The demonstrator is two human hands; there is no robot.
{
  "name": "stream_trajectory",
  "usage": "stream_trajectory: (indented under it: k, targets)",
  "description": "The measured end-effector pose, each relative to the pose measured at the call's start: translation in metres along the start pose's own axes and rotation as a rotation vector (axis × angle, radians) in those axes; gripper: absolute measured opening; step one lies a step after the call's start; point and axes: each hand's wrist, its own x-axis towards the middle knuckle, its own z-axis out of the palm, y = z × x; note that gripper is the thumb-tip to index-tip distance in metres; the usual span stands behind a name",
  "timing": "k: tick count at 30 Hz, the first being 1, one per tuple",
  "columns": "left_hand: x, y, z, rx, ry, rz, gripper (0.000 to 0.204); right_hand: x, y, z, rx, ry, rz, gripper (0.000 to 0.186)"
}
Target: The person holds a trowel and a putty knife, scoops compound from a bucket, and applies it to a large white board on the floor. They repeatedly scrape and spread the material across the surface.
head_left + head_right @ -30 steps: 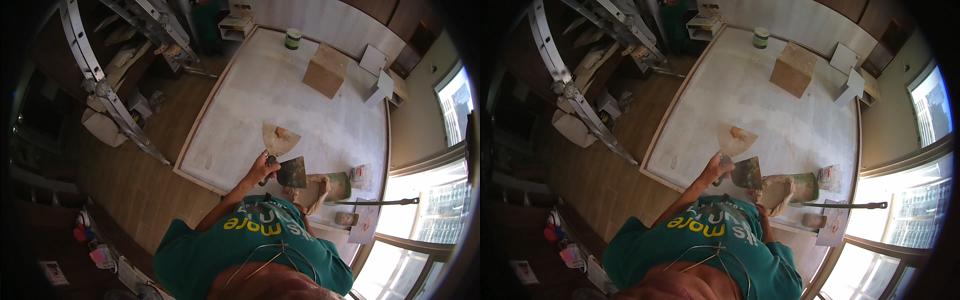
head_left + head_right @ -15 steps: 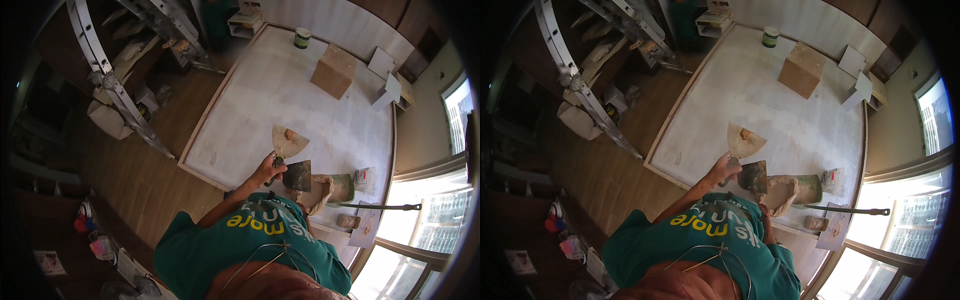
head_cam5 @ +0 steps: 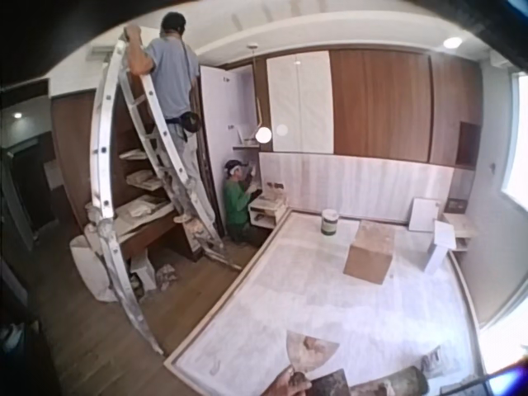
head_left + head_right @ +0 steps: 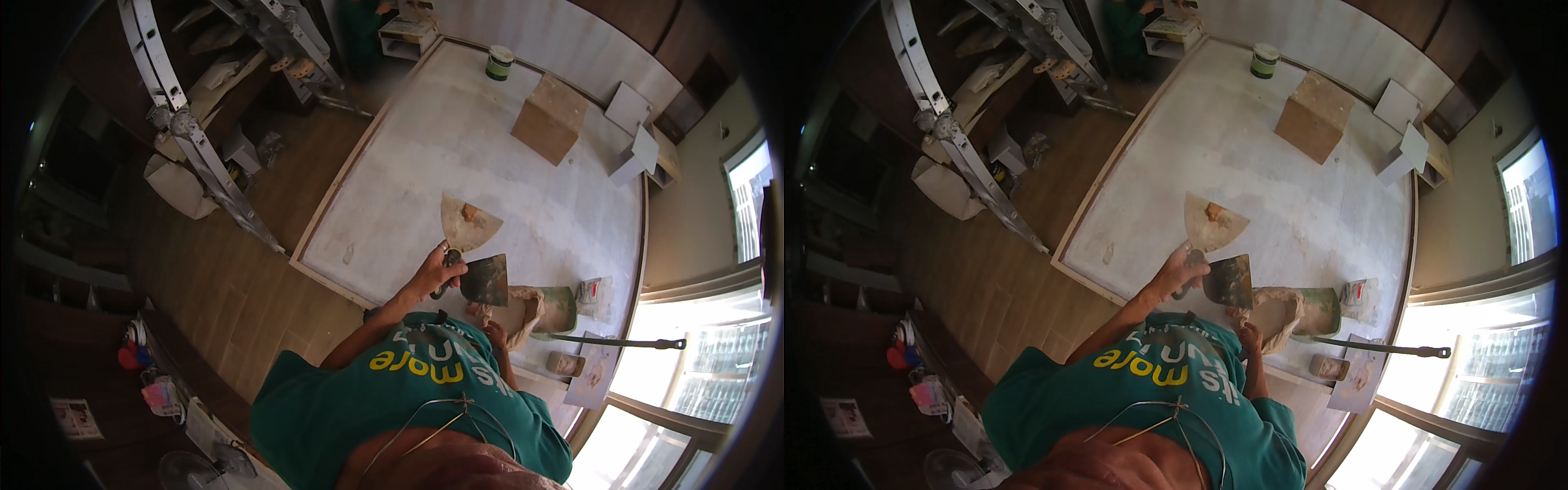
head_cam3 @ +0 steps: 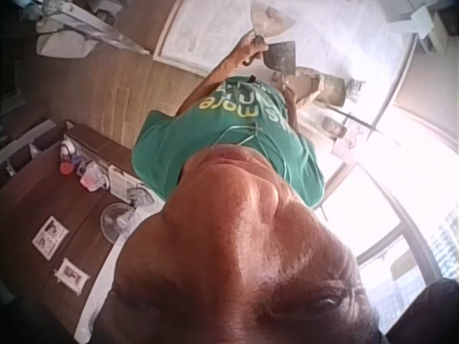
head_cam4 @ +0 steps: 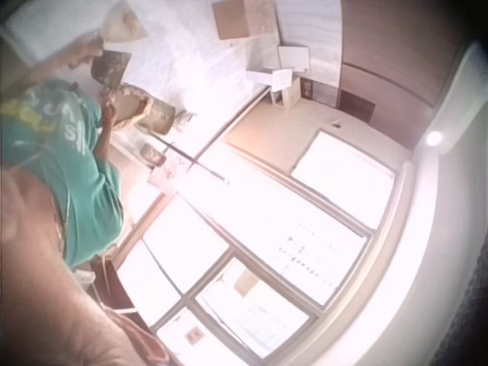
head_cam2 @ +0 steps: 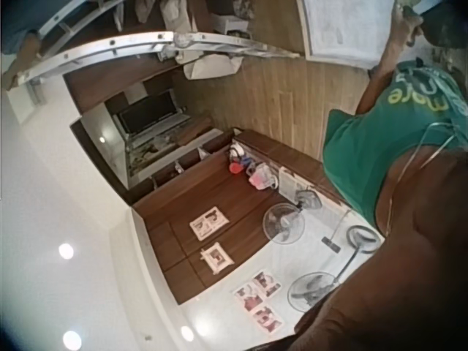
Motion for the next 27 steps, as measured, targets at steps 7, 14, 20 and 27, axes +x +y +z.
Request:
stream_trajectory:
  k: [7,14,20,27]
  targets:
    - [0.001,0.007,0.006,-0.042,-0.035,-0.004,0.050,0.044,0.108,-0.067,-0.298,-0.134,-0.273,0.043]
    - [-0.003,0.007,0.000,-0.009,-0.005,0.010,0.050,0.035,0.090,-0.048,-0.192,-0.233,-0.249,0.044]
    - [-0.004,0.008,0.001,-0.024,-0.014,0.007,0.050,0.027,0.074,-0.036,-0.140,-0.112,-0.115,0.045]
    - [-0.005,0.007,0.002,-0.007,-0.009,-0.007,0.049,0.015,0.069,-0.029,-0.337,-0.059,-0.268,0.052]
